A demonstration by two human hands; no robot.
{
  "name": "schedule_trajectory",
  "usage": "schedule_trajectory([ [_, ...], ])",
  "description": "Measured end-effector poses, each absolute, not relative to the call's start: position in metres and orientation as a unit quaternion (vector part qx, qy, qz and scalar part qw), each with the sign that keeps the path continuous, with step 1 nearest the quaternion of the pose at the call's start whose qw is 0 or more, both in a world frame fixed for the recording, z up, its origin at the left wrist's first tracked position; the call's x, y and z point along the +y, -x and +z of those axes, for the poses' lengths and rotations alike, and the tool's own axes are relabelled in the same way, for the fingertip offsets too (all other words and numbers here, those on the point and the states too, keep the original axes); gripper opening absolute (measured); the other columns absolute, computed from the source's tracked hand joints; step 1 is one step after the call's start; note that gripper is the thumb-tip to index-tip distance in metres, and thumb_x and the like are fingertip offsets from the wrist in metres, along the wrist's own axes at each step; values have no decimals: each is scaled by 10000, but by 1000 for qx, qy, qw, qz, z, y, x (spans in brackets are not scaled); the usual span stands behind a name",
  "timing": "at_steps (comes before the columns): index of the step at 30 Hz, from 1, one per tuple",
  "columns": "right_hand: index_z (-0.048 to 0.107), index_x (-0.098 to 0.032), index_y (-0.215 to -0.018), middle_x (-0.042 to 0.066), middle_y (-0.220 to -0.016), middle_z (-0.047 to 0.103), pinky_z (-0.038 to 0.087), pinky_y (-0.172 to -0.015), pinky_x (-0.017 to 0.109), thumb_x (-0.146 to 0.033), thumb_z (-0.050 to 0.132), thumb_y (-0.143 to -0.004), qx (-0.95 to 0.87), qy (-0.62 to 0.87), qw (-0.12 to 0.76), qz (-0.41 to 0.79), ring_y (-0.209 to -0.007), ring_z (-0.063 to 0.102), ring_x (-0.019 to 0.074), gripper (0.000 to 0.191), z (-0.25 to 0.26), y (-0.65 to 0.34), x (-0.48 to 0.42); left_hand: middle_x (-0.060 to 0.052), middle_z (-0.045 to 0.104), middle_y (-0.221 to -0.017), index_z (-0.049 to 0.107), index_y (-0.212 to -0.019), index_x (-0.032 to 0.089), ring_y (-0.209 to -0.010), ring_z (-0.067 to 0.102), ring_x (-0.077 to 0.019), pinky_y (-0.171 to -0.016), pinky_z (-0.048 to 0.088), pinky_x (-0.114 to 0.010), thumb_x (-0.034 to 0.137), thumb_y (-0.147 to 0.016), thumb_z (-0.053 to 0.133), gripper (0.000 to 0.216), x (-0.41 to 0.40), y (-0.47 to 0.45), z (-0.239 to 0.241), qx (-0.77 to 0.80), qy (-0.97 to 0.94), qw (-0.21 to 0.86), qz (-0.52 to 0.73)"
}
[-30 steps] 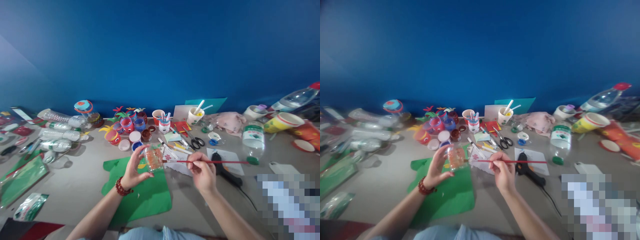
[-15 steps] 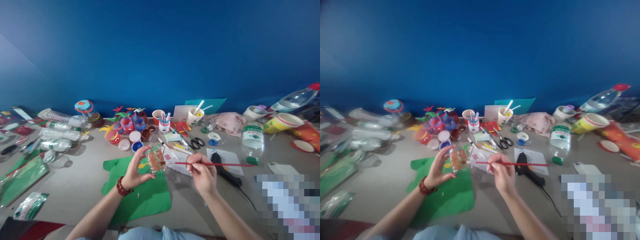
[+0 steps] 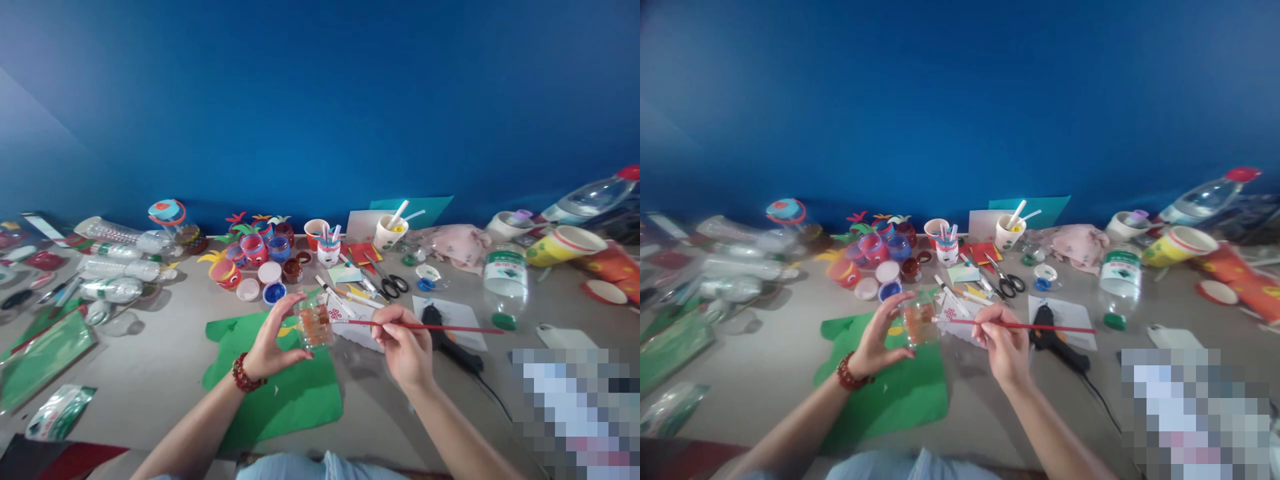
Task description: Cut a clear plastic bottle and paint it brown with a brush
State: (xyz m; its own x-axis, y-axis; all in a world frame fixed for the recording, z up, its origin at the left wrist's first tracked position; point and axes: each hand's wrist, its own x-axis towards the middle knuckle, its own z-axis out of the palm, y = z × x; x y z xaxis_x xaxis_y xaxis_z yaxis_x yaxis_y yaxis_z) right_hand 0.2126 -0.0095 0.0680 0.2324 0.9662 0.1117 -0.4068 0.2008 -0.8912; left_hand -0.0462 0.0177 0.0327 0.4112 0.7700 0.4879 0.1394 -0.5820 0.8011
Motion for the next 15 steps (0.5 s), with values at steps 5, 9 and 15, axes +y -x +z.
schedule_trajectory([
  [5, 700, -193, -662, -3, -496, 585, 333, -416, 181, -166, 590, -699, -347, 391, 710, 473, -477, 511, 107, 119, 66, -221, -3, -198, 436, -1481, 326, -1490, 271, -1396, 435, -365, -1073, 480, -533, 490, -717, 827, 947, 18, 48, 33, 307, -764, 345, 450],
  [9, 708, -199, -700, 1, -528, 609, 357, -430, 192, -173, 610, -721, -355, 368, 702, 495, -492, 528, 113, 104, 69, -215, -8, -198, 456, -1464, 325, -1489, 275, -1386, 447, -365, -1044, 502, -527, 483, -720, 827, 941, 18, 47, 37, 296, -777, 331, 446],
  [15, 704, -190, -694, 7, -538, 633, 355, -424, 190, -179, 639, -721, -358, 393, 675, 511, -469, 529, 106, 71, 69, -211, -10, -203, 455, -1468, 314, -1493, 272, -1390, 441, -370, -1049, 492, -541, 461, -716, 837, 955, 18, 45, 37, 290, -785, 323, 441],
])
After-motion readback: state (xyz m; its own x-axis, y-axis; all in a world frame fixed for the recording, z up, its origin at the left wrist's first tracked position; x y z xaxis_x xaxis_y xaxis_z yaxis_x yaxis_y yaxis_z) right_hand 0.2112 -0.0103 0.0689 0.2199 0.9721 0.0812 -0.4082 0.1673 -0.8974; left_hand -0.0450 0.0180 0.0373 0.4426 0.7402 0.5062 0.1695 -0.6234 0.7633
